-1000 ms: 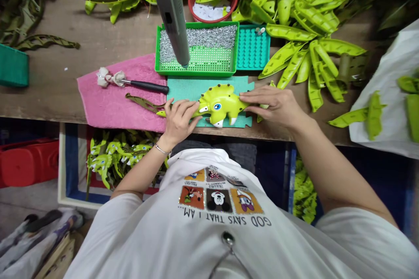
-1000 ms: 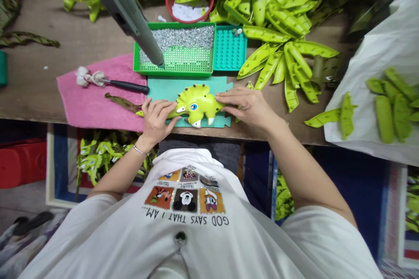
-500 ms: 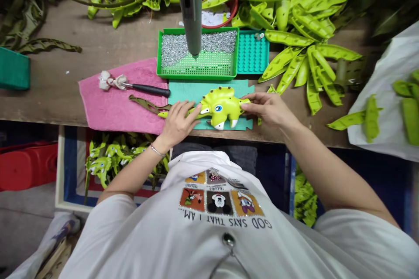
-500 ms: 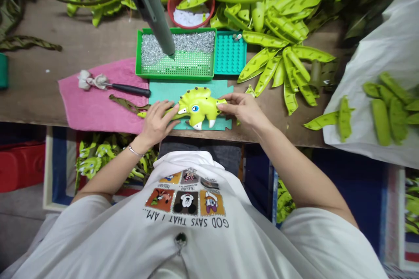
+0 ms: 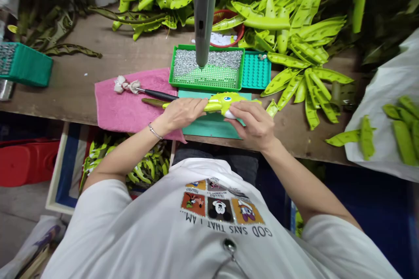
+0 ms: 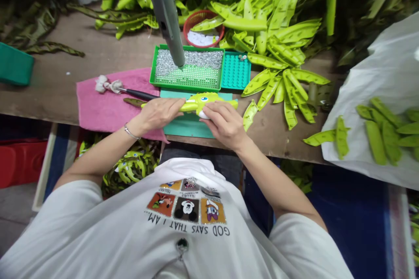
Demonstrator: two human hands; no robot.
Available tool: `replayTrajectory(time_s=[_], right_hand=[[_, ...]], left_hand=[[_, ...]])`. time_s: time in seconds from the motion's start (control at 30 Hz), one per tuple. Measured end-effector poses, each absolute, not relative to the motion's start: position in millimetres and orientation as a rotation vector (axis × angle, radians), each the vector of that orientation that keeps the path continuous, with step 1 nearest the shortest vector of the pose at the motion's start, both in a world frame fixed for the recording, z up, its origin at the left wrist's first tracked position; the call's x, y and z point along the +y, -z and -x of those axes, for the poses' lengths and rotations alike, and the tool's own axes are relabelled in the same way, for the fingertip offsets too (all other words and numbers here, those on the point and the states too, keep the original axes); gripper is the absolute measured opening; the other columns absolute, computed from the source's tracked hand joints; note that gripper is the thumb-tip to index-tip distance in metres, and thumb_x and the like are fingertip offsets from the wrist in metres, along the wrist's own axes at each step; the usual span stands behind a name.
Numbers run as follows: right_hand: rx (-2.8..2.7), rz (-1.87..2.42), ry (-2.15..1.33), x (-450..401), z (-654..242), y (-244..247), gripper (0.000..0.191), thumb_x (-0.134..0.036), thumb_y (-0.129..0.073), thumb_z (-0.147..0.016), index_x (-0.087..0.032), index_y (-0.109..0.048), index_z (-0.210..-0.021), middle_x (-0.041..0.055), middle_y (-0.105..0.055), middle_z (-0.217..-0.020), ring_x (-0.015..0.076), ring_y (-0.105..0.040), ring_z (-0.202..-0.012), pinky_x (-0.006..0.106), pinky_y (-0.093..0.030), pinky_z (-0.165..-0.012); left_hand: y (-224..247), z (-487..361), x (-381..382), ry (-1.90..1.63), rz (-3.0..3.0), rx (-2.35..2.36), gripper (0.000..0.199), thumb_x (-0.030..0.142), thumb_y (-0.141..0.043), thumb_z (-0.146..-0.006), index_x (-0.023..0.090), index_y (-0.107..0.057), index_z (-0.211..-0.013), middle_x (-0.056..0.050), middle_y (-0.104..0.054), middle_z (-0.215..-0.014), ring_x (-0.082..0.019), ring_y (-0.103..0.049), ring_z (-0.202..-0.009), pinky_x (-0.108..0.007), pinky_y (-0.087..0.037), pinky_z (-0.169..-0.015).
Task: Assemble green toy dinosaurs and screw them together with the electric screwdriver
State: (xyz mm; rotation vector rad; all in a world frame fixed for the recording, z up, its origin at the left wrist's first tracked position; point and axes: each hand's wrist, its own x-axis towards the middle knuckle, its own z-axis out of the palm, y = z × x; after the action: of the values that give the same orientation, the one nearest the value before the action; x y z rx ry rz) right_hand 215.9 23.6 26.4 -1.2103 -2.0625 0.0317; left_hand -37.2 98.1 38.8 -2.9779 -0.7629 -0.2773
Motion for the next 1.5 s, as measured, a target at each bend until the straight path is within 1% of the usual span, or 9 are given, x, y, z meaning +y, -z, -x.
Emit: replayTrajectory(time_s=[0.23, 0.43, 0.57, 0.67, 0.8, 0.93, 1.2, 1.3, 1.5], right_hand=[[-2.098, 1.28, -0.12, 32, -218, -58, 0.02, -0.03, -0.062, -0.091, -0.023, -0.063, -0.11, 0.0098, -0.071, -0.103, 0.0246, -0.068, -0.094, 0.041, -0.056, -0.082], [-2.198, 1.453, 0.08, 49, -164, -65, 0.028, -0.03, -0.062, -0.09, -0.021, -0.062, -0.116, 0.013, -0.068, -0.107, 0.03, -0.059, -0.097, 0.05, -0.046, -0.091], [-2.231, 1.476, 0.209, 63, -143, -51, 0.015, -0.025, -0.054, -0.096, -0.025, -0.067, -0.104, 0.0043, -0.067, -0.087, 0.0219, -0.055, -0.082, 0.049, -0.041, -0.101], [-2.221, 1.476, 0.244, 67, -144, -48, 0.018, -0.026, -0.05, -0.098, -0.026, -0.067, -0.096, 0.0024, -0.062, -0.079, 0.0197, -0.052, -0.076, 0.05, -0.039, -0.104], [-2.252, 1.507, 0.239, 66, -131, -54, 0.015, -0.021, -0.052, -0.094, -0.022, -0.067, -0.094, 0.0079, -0.062, -0.084, 0.0251, -0.052, -0.083, 0.048, -0.042, -0.091], [-2.335, 1.316, 0.154, 74, -100, -50, 0.023, -0.025, -0.051, -0.097, -0.017, -0.064, -0.115, 0.0119, -0.066, -0.103, 0.0258, -0.054, -0.089, 0.039, -0.043, -0.075], [-2.404, 1.197, -0.01, 85, -78, -33, 0.026, -0.017, -0.04, -0.099, -0.018, -0.065, -0.089, 0.0092, -0.058, -0.082, 0.0236, -0.046, -0.079, 0.037, -0.035, -0.072], [-2.391, 1.176, -0.005, 72, -74, -30, 0.028, -0.016, -0.041, -0.099, -0.02, -0.064, -0.083, 0.0079, -0.056, -0.078, 0.0224, -0.044, -0.077, 0.036, -0.032, -0.071], [-2.341, 1.183, -0.049, 68, -81, -28, 0.024, -0.024, -0.044, -0.101, -0.019, -0.066, -0.094, 0.0092, -0.061, -0.085, 0.0227, -0.049, -0.081, 0.036, -0.036, -0.074]], left_hand=[[-31, 82, 113, 0.469, 2.946, -1.01, 0.054, 0.055, -0.037, -0.103, 0.015, -0.061, -0.131, -0.016, -0.072, -0.118, -0.026, -0.068, -0.104, -0.037, -0.049, -0.087], [-11, 123, 124, 0.704, 2.917, -1.076, 0.055, 0.05, -0.03, -0.106, 0.012, -0.066, -0.122, -0.015, -0.075, -0.105, -0.023, -0.069, -0.098, -0.037, -0.051, -0.087], [-6, 118, 127, 0.795, 2.908, -1.087, 0.054, 0.05, -0.031, -0.106, 0.014, -0.068, -0.119, -0.014, -0.076, -0.101, -0.021, -0.071, -0.095, -0.036, -0.054, -0.087], [-5, 115, 128, 0.868, 2.881, -1.075, 0.051, 0.048, -0.034, -0.106, 0.013, -0.069, -0.117, -0.013, -0.076, -0.099, -0.021, -0.072, -0.094, -0.035, -0.055, -0.086], [-3, 119, 129, 0.824, 2.926, -1.141, 0.052, 0.052, -0.037, -0.105, 0.014, -0.068, -0.122, -0.014, -0.076, -0.102, -0.022, -0.072, -0.098, -0.037, -0.054, -0.089], [0, 130, 130, 0.818, 3.01, -1.147, 0.061, 0.058, -0.033, -0.103, 0.013, -0.061, -0.132, -0.016, -0.075, -0.108, -0.023, -0.072, -0.1, -0.039, -0.053, -0.091], [3, 138, 124, 0.849, 2.975, -1.157, 0.059, 0.054, -0.026, -0.105, 0.013, -0.068, -0.11, -0.014, -0.074, -0.092, -0.021, -0.07, -0.086, -0.036, -0.053, -0.083], [3, 141, 116, 0.843, 2.987, -1.151, 0.059, 0.056, -0.026, -0.105, 0.015, -0.068, -0.11, -0.014, -0.075, -0.096, -0.022, -0.07, -0.091, -0.038, -0.052, -0.085], [-2, 139, 108, 0.803, 2.926, -1.125, 0.052, 0.051, -0.03, -0.106, 0.016, -0.068, -0.113, -0.013, -0.076, -0.097, -0.021, -0.068, -0.089, -0.039, -0.048, -0.089]])
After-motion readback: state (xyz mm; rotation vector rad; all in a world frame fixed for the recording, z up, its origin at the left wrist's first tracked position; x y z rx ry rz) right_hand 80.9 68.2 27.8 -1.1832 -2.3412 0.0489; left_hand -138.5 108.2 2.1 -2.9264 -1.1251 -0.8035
